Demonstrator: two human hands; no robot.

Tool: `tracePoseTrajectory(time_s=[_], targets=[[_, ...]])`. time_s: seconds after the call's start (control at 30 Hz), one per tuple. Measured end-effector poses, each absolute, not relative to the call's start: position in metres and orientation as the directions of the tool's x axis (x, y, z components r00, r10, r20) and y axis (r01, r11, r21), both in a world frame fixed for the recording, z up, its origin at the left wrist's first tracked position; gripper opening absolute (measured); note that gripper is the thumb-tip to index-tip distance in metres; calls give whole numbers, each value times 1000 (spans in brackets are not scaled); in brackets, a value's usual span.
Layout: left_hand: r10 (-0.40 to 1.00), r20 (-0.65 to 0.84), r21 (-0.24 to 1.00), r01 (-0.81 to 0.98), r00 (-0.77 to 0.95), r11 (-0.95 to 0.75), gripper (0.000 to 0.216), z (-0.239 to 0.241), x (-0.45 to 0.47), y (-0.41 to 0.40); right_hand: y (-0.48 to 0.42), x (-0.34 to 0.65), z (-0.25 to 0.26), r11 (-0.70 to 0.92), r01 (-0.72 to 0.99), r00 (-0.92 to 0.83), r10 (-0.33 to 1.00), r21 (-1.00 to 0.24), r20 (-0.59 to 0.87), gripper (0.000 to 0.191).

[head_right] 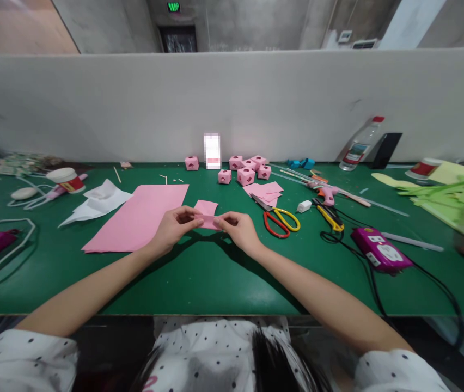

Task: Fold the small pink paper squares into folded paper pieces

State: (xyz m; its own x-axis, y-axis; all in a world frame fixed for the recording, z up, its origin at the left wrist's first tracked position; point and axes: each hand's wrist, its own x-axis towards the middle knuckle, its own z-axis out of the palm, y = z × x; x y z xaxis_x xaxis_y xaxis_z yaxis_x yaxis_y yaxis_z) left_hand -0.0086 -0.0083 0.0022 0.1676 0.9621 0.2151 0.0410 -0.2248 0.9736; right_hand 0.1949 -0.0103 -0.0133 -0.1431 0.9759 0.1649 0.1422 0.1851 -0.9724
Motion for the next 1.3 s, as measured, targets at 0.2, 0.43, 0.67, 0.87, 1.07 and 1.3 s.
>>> tracePoseTrajectory(time_s=[0.2, 0.43, 0.67, 0.87, 1.07, 1.3], targets=[[958, 225, 969, 58, 180, -239, 30, 1, -9, -7, -10, 195, -13, 180, 145, -150, 976, -973, 159, 39], [961, 220, 969, 79, 170, -236, 32, 1, -9, -7, -10, 195, -12, 195, 178, -146, 975, -964, 170, 37], [961, 212, 971, 76, 177, -228, 34, 1, -9, -7, -10, 196, -12, 206, 214, -157, 972, -955, 175, 36], [962, 203, 974, 60, 180, -216, 32, 1, -9, -7, -10, 198, -12, 254, 280, -170, 962, -926, 213, 36], [946, 166, 972, 118, 279, -206, 35, 1, -12, -5, -12, 198, -10, 281, 265, -180, 954, -922, 239, 32], [907, 117, 923, 294, 404, -250, 35, -1, -11, -6, -13, 197, -7, 337, 333, -232, 934, -881, 270, 26]])
